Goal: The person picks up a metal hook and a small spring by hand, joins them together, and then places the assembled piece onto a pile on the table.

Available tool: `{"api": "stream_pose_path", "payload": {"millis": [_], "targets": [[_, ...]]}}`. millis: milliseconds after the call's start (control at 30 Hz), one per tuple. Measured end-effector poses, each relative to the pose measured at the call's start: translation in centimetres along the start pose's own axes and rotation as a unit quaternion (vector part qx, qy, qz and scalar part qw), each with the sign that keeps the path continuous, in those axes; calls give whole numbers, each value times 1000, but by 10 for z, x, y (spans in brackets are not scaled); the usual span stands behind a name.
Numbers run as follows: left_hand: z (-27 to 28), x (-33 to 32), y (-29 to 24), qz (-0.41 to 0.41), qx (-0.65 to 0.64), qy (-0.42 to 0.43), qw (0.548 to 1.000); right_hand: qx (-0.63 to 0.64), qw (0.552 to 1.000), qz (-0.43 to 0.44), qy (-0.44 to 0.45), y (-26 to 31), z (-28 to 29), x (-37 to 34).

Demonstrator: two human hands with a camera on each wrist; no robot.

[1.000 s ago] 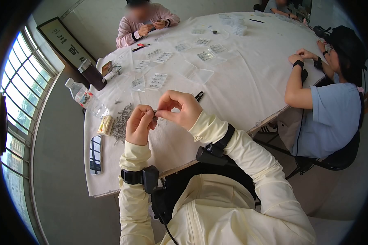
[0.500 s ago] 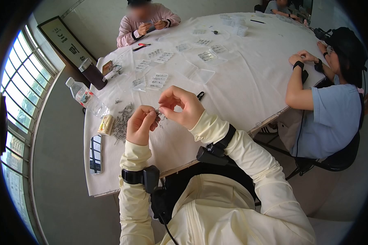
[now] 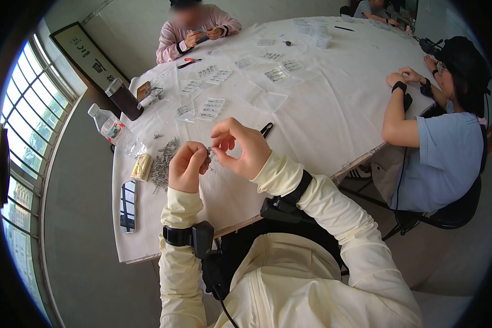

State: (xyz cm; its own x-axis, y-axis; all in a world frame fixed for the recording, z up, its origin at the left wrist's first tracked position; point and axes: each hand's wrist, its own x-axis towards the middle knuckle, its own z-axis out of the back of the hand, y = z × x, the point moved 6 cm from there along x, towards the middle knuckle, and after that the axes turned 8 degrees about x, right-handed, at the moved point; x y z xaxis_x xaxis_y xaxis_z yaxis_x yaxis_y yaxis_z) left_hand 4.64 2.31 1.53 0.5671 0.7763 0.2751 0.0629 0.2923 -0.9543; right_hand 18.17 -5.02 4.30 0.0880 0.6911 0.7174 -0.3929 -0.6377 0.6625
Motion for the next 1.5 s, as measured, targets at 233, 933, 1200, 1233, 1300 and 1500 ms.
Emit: {"api": "stream_pose_path", "payload": {"millis": [233, 933, 1200, 1233, 1300, 1500], "targets": [[0, 0, 6, 29, -26, 16, 999, 47, 999, 8, -5, -6, 0, 0], [-7, 0, -1, -10, 38, 22, 999, 100, 994, -15, -38, -16, -1, -1], [-2, -1, -1, 1, -8, 18, 1000, 139, 990, -22, -31, -13, 0, 0], [-2, -1, -1, 6, -11, 17, 1000, 132, 991, -15, -31, -12, 0, 0], [-1, -1, -1, 12, -19, 16, 1000, 126, 992, -8, -30, -10, 0, 0], [1, -1, 1, 29, -28, 14, 999, 31, 999, 17, 11, 1, 0, 0]]}}
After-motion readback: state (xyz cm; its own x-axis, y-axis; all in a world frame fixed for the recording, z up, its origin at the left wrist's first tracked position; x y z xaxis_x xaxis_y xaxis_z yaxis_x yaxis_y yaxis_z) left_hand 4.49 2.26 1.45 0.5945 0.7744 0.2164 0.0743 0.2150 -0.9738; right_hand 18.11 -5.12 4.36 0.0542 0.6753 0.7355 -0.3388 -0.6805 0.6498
